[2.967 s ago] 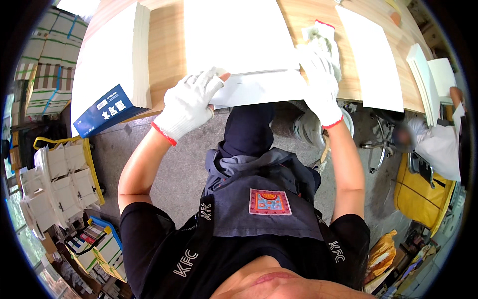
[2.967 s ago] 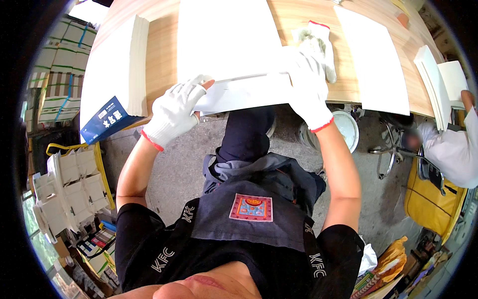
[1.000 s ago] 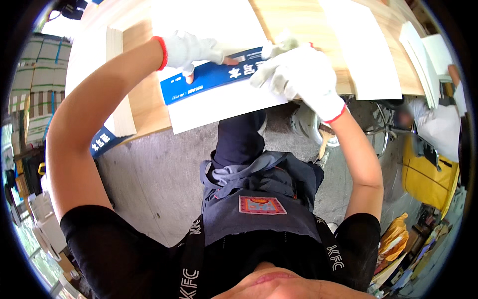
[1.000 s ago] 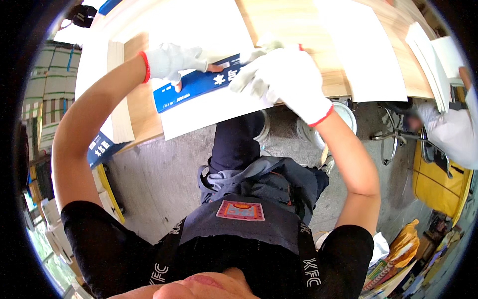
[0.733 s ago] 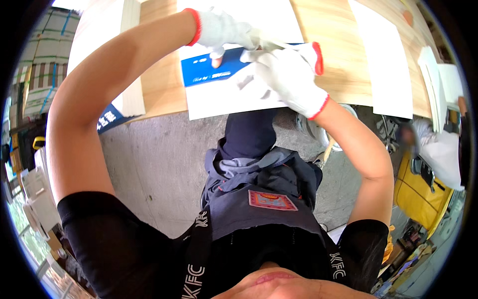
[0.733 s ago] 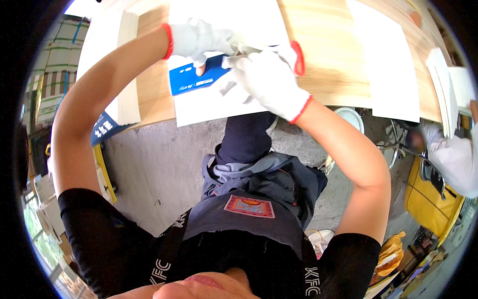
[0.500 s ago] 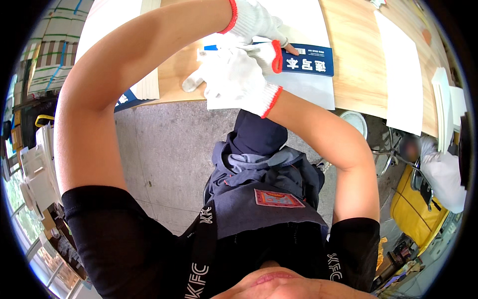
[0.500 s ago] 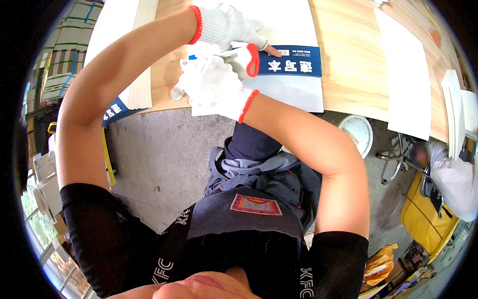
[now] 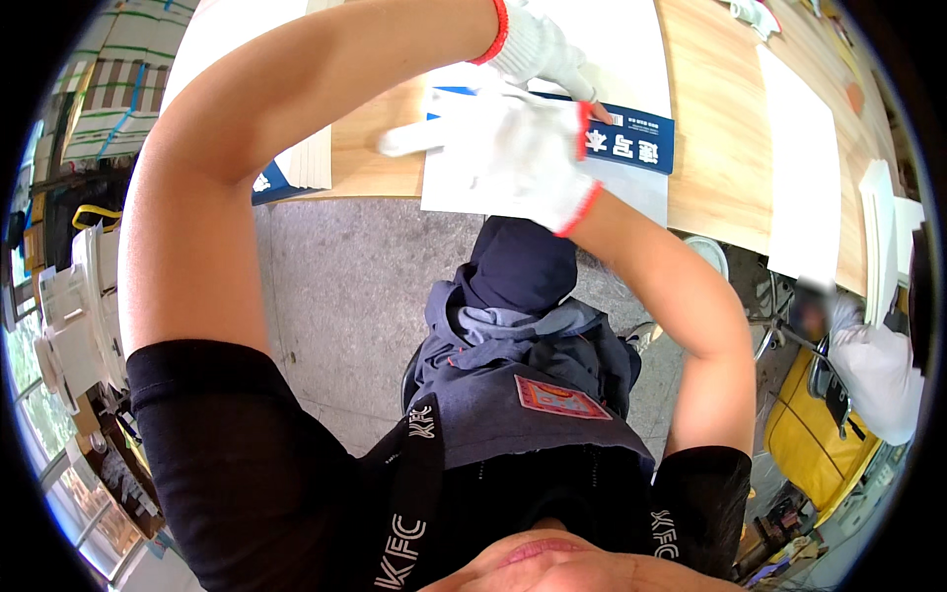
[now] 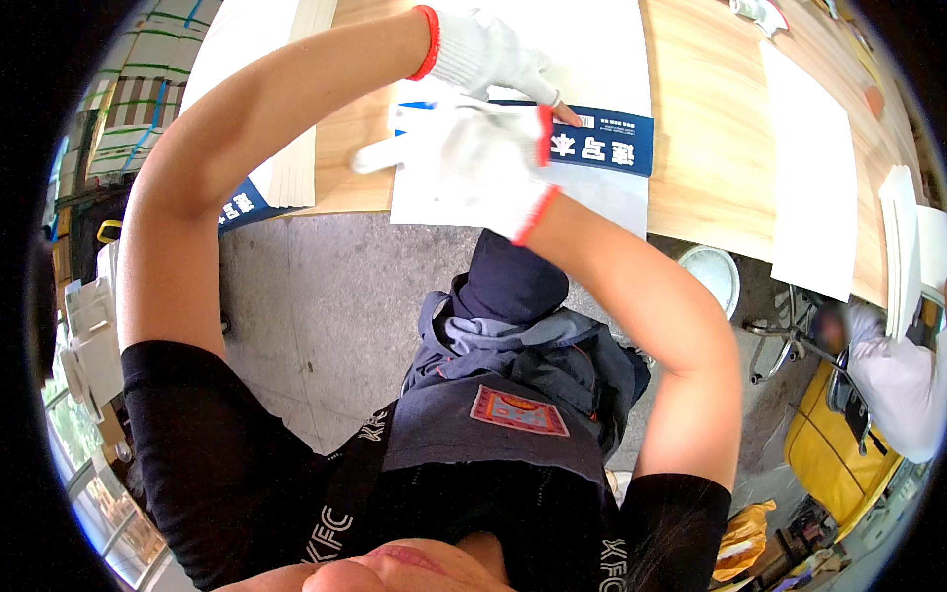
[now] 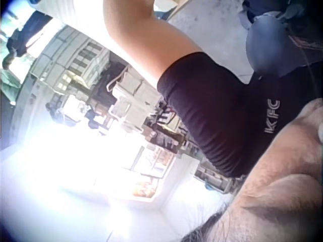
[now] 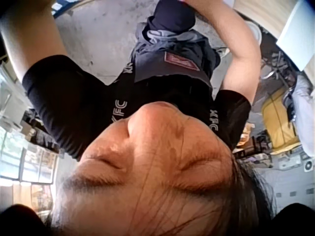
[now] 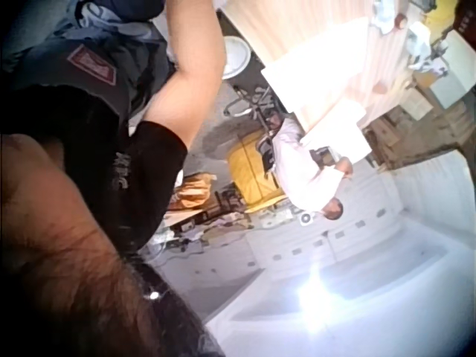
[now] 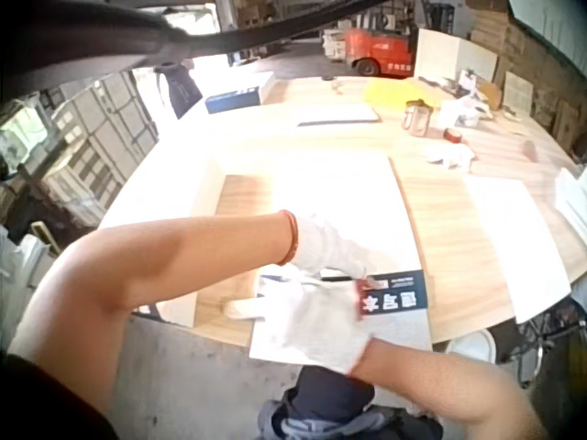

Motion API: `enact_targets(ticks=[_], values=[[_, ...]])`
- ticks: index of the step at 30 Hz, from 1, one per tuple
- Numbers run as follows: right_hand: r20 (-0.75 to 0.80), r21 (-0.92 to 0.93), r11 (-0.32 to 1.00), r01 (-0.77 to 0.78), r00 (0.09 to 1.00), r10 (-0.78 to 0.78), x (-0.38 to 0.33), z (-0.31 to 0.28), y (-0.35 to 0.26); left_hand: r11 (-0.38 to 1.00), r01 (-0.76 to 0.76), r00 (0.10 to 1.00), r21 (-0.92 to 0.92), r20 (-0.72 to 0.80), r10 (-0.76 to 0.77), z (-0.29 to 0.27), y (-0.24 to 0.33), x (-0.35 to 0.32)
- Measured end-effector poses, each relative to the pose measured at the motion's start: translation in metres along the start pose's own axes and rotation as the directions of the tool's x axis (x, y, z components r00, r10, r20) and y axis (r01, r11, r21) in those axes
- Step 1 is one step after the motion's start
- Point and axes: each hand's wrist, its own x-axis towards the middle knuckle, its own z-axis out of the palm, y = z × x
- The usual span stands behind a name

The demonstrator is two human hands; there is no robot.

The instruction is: The person applies glue to the spine of a white notebook using a brush and a bucket of adhesive. They then press the notebook onto a blue backing board and smooth the cover. This process is repeated for multiple notebooks in a continuous assembly line fashion.

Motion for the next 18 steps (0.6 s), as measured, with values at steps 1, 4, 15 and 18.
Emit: enact_targets(ticks=[1,4,15,18], values=[[-0.058,0.052,0.996,0.076,0.996,-0.073,0.010,0.007,-0.002,0.999,0.036,0.996,-0.014,0.078,-0.035,-0.038,0.031,0.004],[-0.216,0.090,0.959,0.267,0.946,-0.243,0.022,0.022,-0.007,0.994,0.109,0.987,-0.030,0.126,-0.104,-0.037,0.035,-0.002],[-0.181,-0.236,0.965,0.111,0.971,-0.156,-0.121,-0.062,0.114,0.976,0.196,0.952,0.096,0.220,-0.213,-0.029,0.045,-0.001],[-0.047,-0.350,0.935,-0.048,0.998,0.034,-0.152,-0.071,0.136,0.891,0.420,0.839,0.172,0.300,-0.454,-0.038,0.068,0.013]])
